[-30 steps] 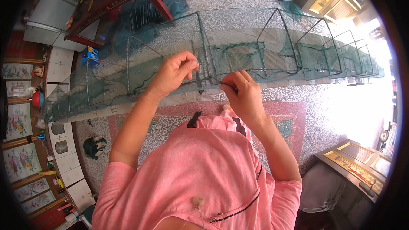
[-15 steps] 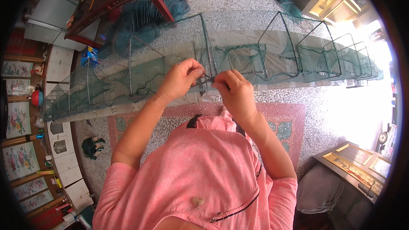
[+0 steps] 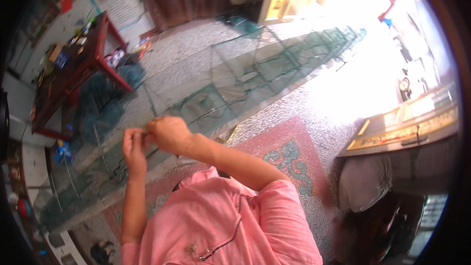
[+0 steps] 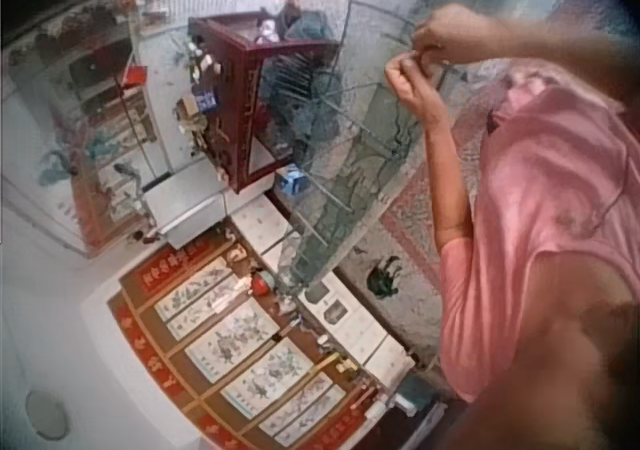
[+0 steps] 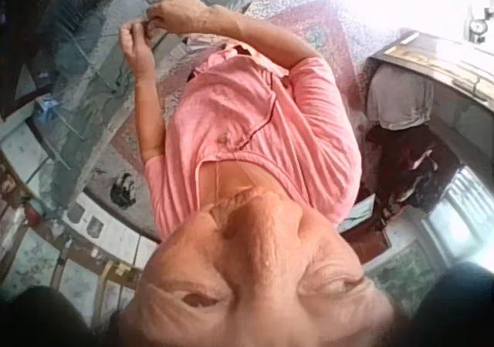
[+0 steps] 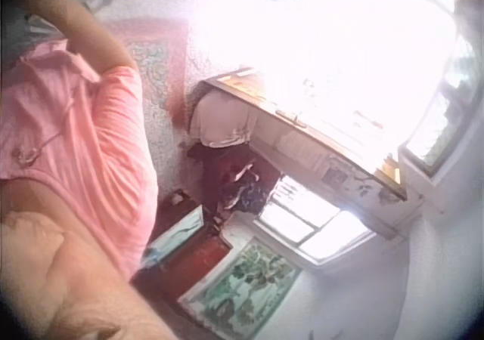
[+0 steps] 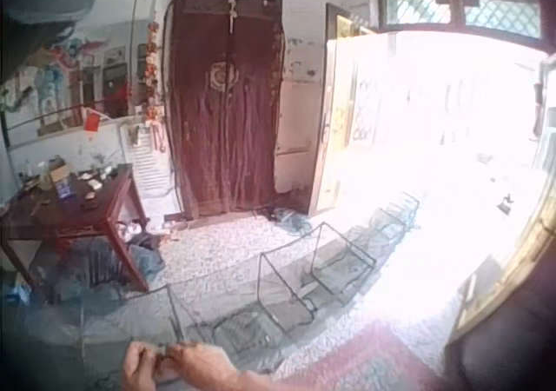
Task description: The person assembles a large collapsible mesh fishing net by connecting internal support wires and securing sections together by hand.
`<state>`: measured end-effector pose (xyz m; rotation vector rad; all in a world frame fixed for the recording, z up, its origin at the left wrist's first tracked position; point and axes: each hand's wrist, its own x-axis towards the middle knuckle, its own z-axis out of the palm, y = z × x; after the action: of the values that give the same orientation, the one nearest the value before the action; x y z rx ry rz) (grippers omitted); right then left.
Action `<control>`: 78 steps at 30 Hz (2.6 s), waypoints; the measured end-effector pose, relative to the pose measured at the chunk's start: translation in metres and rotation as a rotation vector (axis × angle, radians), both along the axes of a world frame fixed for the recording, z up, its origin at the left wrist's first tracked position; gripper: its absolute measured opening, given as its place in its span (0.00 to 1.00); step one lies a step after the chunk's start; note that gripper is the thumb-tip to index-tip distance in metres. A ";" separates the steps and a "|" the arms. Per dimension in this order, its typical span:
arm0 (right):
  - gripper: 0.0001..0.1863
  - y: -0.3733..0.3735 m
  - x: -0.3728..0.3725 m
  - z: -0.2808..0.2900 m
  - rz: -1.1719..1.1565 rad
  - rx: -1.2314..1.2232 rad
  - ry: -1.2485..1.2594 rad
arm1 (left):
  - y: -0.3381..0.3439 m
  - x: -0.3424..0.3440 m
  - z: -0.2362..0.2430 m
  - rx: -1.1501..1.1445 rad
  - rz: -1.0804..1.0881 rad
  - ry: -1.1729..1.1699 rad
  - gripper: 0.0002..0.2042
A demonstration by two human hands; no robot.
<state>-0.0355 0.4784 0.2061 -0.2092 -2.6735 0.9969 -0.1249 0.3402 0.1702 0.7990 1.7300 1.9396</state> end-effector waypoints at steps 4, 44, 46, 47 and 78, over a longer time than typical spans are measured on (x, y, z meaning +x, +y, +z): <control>0.09 -0.014 -0.023 -0.005 0.007 -0.091 0.288 | 0.004 -0.008 -0.011 0.086 0.056 -0.278 0.07; 0.10 0.069 0.148 0.270 -0.023 -0.768 0.896 | 0.023 0.055 0.033 -0.160 -0.227 0.533 0.08; 0.11 0.071 0.153 0.266 -0.044 -0.752 0.894 | 0.020 0.058 0.031 -0.124 -0.201 0.520 0.09; 0.11 0.072 0.156 0.265 -0.056 -0.743 0.893 | 0.019 0.061 0.031 -0.123 -0.178 0.524 0.09; 0.08 0.097 0.046 0.166 0.491 -0.457 0.412 | -0.017 0.113 0.016 0.073 0.193 -0.094 0.09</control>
<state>0.0103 0.5754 0.3720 0.5335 -2.1253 1.5869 -0.0123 0.3232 0.1861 0.5732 1.7444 2.1407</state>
